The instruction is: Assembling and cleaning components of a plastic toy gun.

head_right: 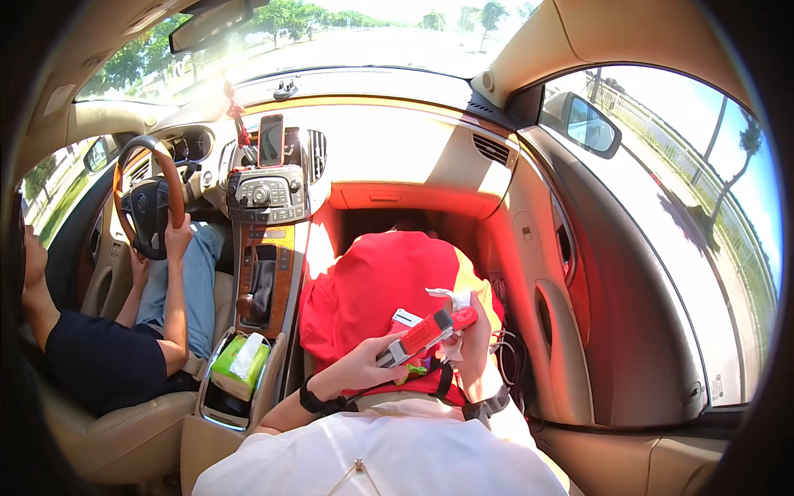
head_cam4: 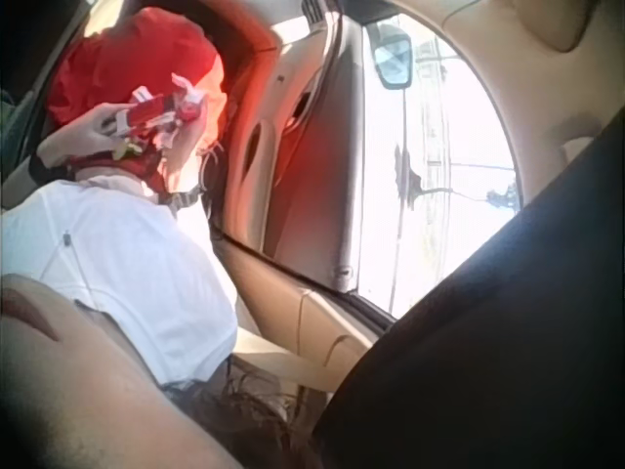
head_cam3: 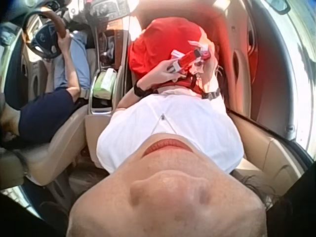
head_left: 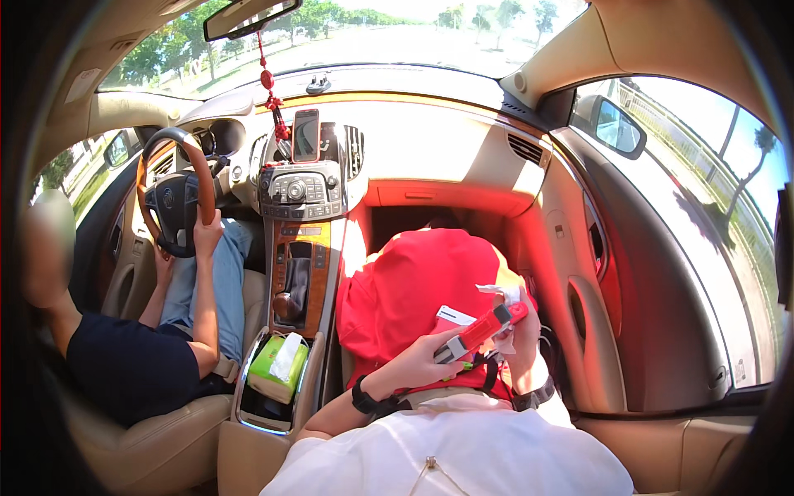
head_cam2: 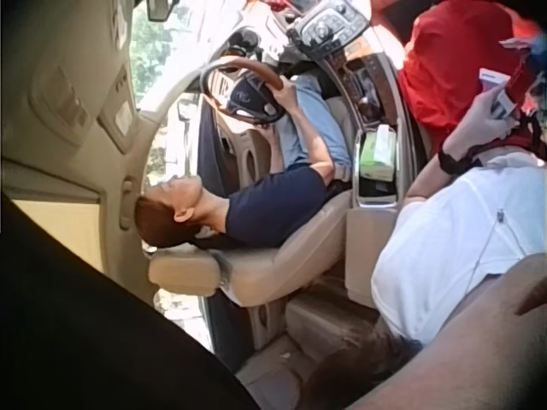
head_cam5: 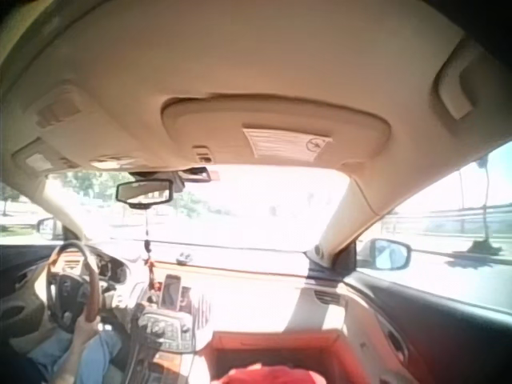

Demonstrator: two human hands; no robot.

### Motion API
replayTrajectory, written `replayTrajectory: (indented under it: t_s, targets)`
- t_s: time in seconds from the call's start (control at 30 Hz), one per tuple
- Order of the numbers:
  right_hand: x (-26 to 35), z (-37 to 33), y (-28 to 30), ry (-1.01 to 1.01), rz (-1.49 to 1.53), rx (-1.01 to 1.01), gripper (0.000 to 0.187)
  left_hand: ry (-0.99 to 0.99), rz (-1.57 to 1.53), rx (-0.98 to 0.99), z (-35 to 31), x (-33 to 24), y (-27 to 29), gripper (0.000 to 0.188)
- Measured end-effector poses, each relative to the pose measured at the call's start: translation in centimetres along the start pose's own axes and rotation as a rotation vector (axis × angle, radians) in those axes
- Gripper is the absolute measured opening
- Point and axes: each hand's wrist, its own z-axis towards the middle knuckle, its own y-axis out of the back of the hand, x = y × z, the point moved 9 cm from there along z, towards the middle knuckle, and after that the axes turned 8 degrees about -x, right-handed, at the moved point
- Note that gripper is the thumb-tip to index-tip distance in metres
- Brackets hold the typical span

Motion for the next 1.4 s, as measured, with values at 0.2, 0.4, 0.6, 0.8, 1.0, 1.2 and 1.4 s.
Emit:
replayTrajectory:
  t_s: [0.2,0.4,0.6,0.8,1.0,1.2,1.4]
  targets:
    - [0.5,0.1,1.0,0.174,-0.175,-0.331,0.028,0.152,-0.397,-0.075,0.8,1.7,1.8,0.029]
    - [4.4,-4.5,-5.0,0.952,-0.929,-0.187,0.043,0.217,-0.300,-0.050,1.2,2.4,1.1,0.028]
    - [5.0,-3.5,-4.4,0.981,-1.104,-0.040,0.052,0.260,-0.103,0.046,1.5,1.4,-1.4,0.040]
    - [5.8,-2.4,-2.5,0.919,-0.968,-0.064,0.060,0.246,0.027,0.089,1.9,0.7,-2.5,0.034]
    - [4.8,-1.4,-2.2,0.737,-1.075,0.109,0.048,0.282,0.104,0.095,1.8,2.0,-1.8,0.049]
    - [4.2,2.6,2.5,0.431,-0.601,-0.120,0.038,0.032,0.314,0.051,2.5,0.3,1.1,0.057]
    - [-0.2,2.4,0.7,-0.153,-0.159,-0.090,0.044,-0.268,0.401,-0.145,2.7,-3.0,3.6,0.051]
